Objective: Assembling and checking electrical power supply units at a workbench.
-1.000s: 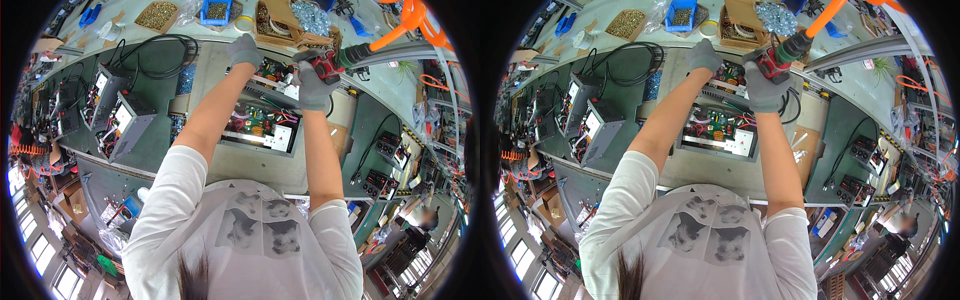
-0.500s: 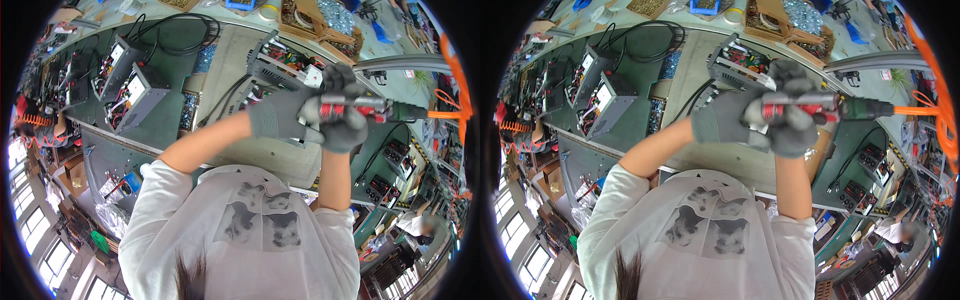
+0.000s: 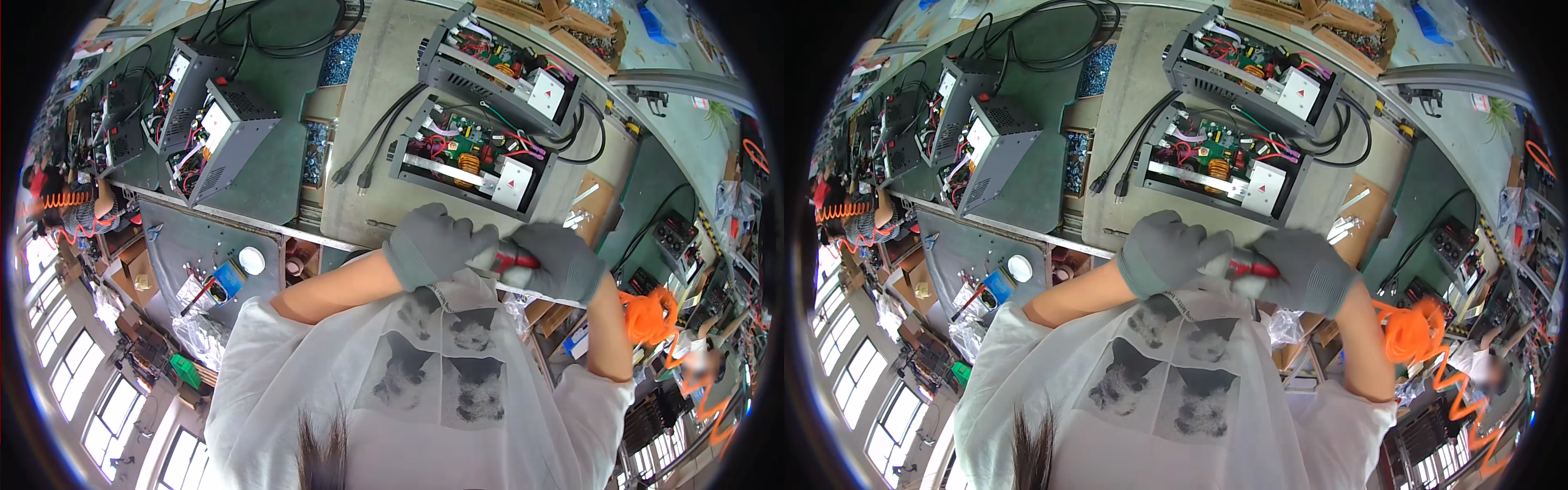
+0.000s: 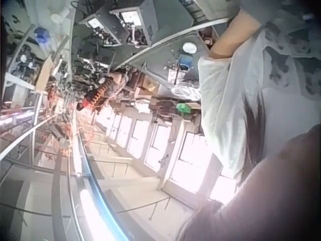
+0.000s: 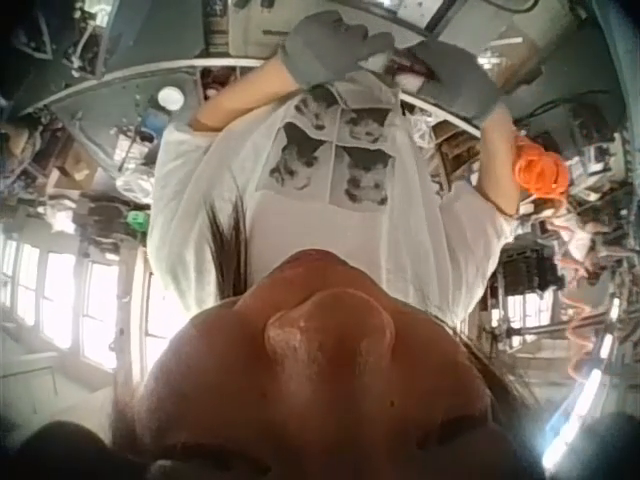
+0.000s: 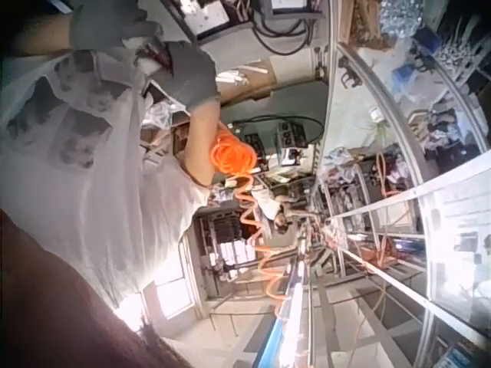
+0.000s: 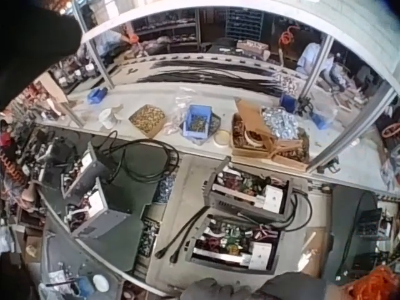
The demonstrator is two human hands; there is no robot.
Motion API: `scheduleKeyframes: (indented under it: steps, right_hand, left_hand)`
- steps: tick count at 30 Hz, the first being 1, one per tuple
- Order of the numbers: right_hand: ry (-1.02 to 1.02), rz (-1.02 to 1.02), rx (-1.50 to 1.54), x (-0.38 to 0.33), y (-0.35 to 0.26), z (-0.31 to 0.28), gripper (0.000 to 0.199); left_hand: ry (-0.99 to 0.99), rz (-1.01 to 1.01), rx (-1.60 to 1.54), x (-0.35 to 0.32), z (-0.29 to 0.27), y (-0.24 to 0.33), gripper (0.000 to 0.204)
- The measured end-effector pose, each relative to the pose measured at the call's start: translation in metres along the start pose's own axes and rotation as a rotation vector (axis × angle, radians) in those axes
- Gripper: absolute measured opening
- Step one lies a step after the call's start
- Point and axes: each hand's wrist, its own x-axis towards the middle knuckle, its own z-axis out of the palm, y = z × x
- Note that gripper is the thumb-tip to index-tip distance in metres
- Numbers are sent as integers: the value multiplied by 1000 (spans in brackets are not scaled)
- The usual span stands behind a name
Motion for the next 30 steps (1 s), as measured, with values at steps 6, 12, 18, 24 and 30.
scheduleKeyframes:
  steps: [6,12,18,24,30]
  right_hand:
    - [-381,199,504,0,28,12,47]
    - [-238,294,406,16,84,-14,51]
    - [-371,298,135,47,115,-23,52]
    - [-387,263,60,73,113,-20,55]
    - [-392,252,31,76,111,-9,55]
  left_hand:
    - [56,76,11,8,13,-13,40]
    - [431,-335,-36,-17,22,-58,86]
    - [68,-585,-156,-25,47,-105,142]
    - [8,-560,-151,-13,57,-121,130]
    - [-32,-539,-68,-13,59,-125,111]
